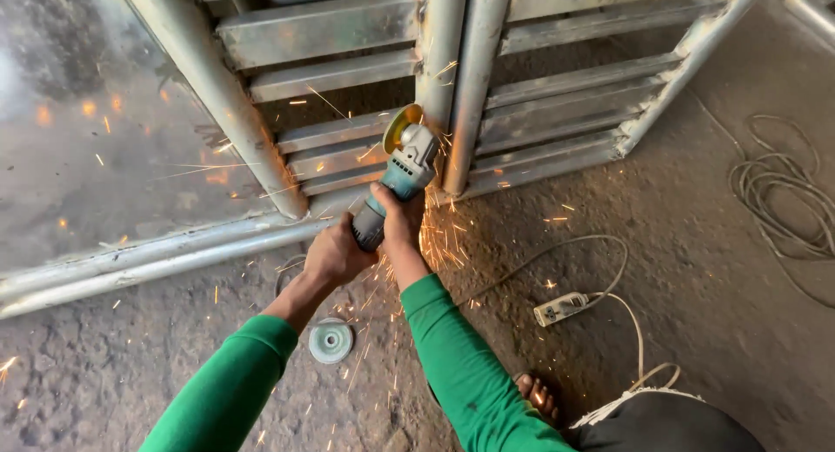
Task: Using a handheld angle grinder to smooth out weld joints on a metal gate.
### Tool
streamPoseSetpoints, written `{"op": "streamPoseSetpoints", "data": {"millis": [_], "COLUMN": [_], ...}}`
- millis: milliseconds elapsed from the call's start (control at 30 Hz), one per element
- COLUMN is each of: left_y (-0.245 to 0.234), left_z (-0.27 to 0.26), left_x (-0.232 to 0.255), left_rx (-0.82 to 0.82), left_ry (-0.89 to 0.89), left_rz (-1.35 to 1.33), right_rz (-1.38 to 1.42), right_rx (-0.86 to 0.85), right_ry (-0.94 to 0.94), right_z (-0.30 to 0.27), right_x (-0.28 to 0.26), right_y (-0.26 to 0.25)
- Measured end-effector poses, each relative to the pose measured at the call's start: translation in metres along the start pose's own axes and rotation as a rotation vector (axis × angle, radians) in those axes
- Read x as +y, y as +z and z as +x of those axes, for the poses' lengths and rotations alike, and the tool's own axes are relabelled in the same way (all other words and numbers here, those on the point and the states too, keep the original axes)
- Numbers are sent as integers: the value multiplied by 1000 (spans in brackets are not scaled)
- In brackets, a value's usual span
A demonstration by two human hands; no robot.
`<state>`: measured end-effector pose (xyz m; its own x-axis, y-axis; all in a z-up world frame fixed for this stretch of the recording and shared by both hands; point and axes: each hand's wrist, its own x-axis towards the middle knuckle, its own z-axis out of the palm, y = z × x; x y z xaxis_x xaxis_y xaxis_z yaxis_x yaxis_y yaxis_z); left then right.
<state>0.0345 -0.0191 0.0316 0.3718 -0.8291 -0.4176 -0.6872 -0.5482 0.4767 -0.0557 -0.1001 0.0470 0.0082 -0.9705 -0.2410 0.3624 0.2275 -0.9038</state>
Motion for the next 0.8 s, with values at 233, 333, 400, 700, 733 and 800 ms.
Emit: {"op": "streamPoseSetpoints", "data": {"millis": [233, 333, 400, 700, 733, 800], "left_y": [12, 21, 15, 3, 8, 13], "left_z": [13, -5, -3, -3, 1, 0], "left_x": [-12, -13, -9, -2, -5, -4], "left_rx": [-3, -31, -28, 24, 29, 41], "left_ry": [-6, -20, -26, -1, -3, 3], "left_rz": [25, 40, 52, 16, 19, 22], "right_rz": [15, 44, 65, 67, 71, 80], "right_rx": [-6, 21, 33, -19, -30, -41], "right_ry": [10, 32, 34, -42, -43, -54], "right_z": [9, -8, -7, 0, 2, 2], "right_x": [19, 22, 16, 3, 8, 9], "right_y": [-6, -14, -9, -3, -6, -10]}}
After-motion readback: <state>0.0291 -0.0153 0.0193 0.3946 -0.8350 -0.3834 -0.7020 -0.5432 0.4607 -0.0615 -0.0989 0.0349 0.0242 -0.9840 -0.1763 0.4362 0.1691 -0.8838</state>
